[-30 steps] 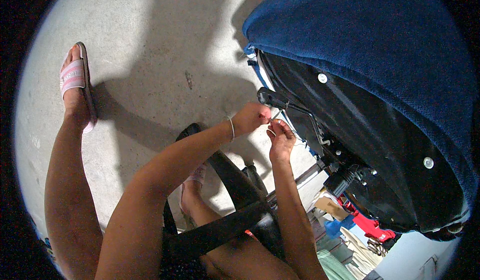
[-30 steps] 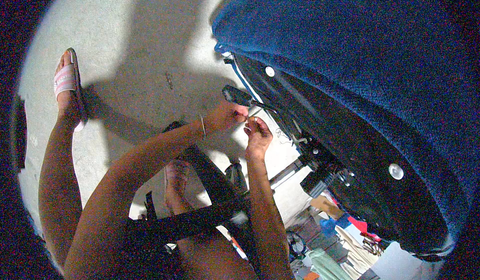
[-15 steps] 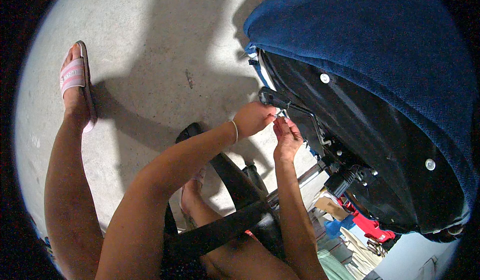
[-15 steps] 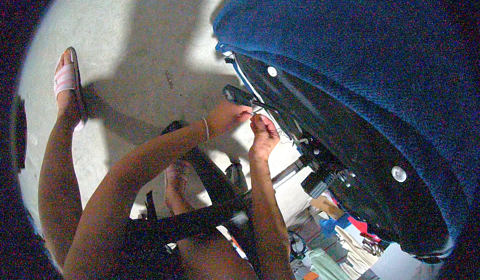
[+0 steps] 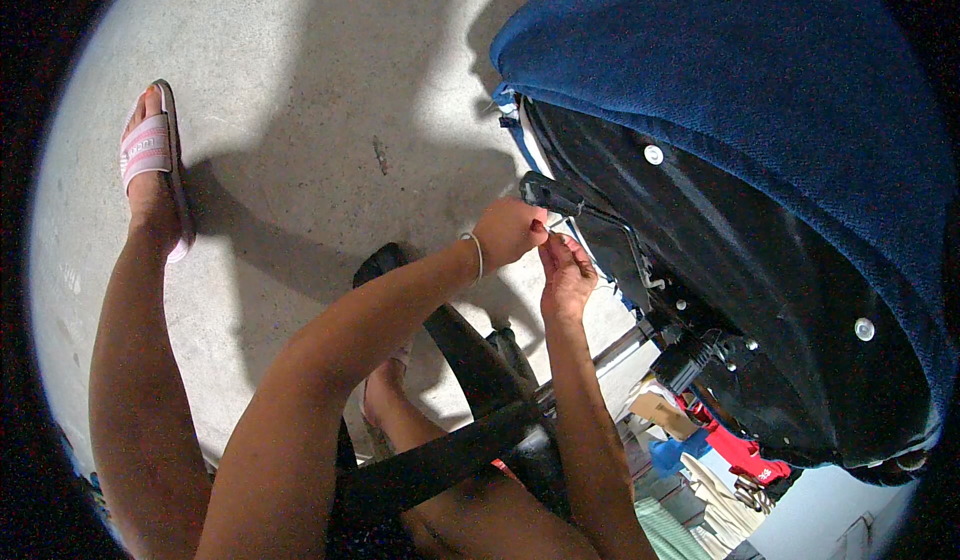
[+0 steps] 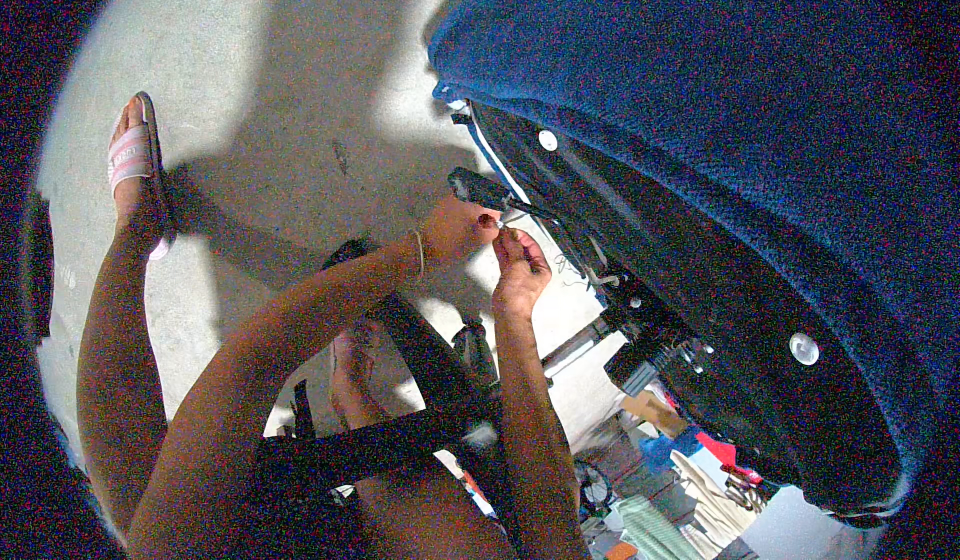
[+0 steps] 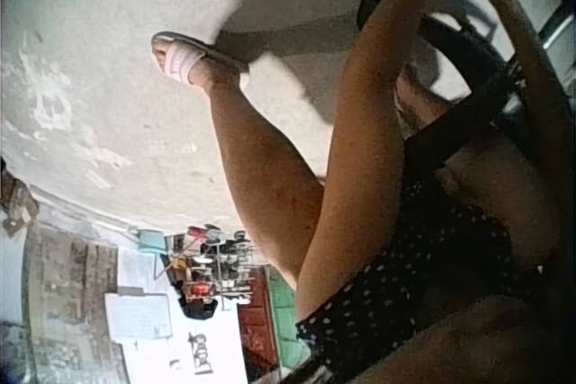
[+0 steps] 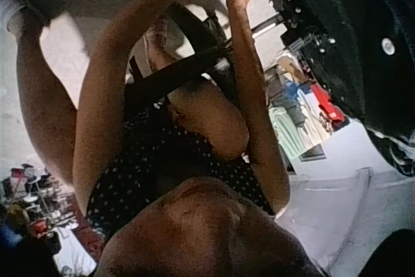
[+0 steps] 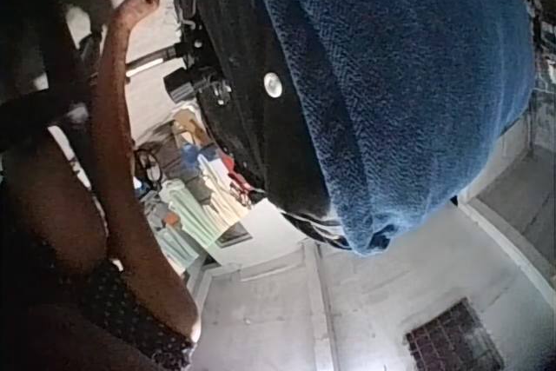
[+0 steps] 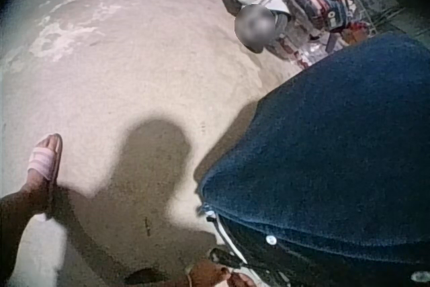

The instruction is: The person reattaches the blue fabric cover to the seat of an office chair by pressing snap fasteners along the underside and side of the frame by hand.

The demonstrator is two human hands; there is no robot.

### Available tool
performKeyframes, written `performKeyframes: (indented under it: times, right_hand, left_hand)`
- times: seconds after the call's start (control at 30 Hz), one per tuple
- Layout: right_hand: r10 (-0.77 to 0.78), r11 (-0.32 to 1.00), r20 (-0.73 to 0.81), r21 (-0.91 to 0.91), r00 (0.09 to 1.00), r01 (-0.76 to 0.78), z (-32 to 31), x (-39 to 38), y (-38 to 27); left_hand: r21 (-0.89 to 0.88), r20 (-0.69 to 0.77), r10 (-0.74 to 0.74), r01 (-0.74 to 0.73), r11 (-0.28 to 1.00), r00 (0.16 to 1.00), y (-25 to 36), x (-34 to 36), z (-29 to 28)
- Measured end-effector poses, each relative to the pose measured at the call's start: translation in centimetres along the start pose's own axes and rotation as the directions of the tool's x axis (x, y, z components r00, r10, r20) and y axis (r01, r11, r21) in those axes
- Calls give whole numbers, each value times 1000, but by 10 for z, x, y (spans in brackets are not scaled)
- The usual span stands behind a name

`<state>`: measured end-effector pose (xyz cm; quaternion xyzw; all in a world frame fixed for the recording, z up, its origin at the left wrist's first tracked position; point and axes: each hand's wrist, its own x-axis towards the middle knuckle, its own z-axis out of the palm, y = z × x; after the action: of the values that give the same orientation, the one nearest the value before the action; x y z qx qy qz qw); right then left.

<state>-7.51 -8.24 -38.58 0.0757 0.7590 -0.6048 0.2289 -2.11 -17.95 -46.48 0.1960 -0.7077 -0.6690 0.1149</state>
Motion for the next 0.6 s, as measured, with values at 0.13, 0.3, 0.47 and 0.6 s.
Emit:
performKeyframes:
  times: [0.13,0.3,0.47,0.6]
  right_hand:
    - [131,986,-35,106,991,-126,-1,4,1]
    - [250,950,24,188,968,-250,-8,9,5]
    - [278,937,18,214,960,-275,-2,3,2]
    - [208,951,83,215,975,-222,-7,1,7]
  left_hand:
    - [-239,-61,-32,16,971,998,-16,2,17]
    - [-749,64,-190,173,640,980,-28,1,28]
    - [-758,200,-262,318,569,944,-10,-5,8]
    - [-740,214,-245,321,592,946,-16,-5,12]
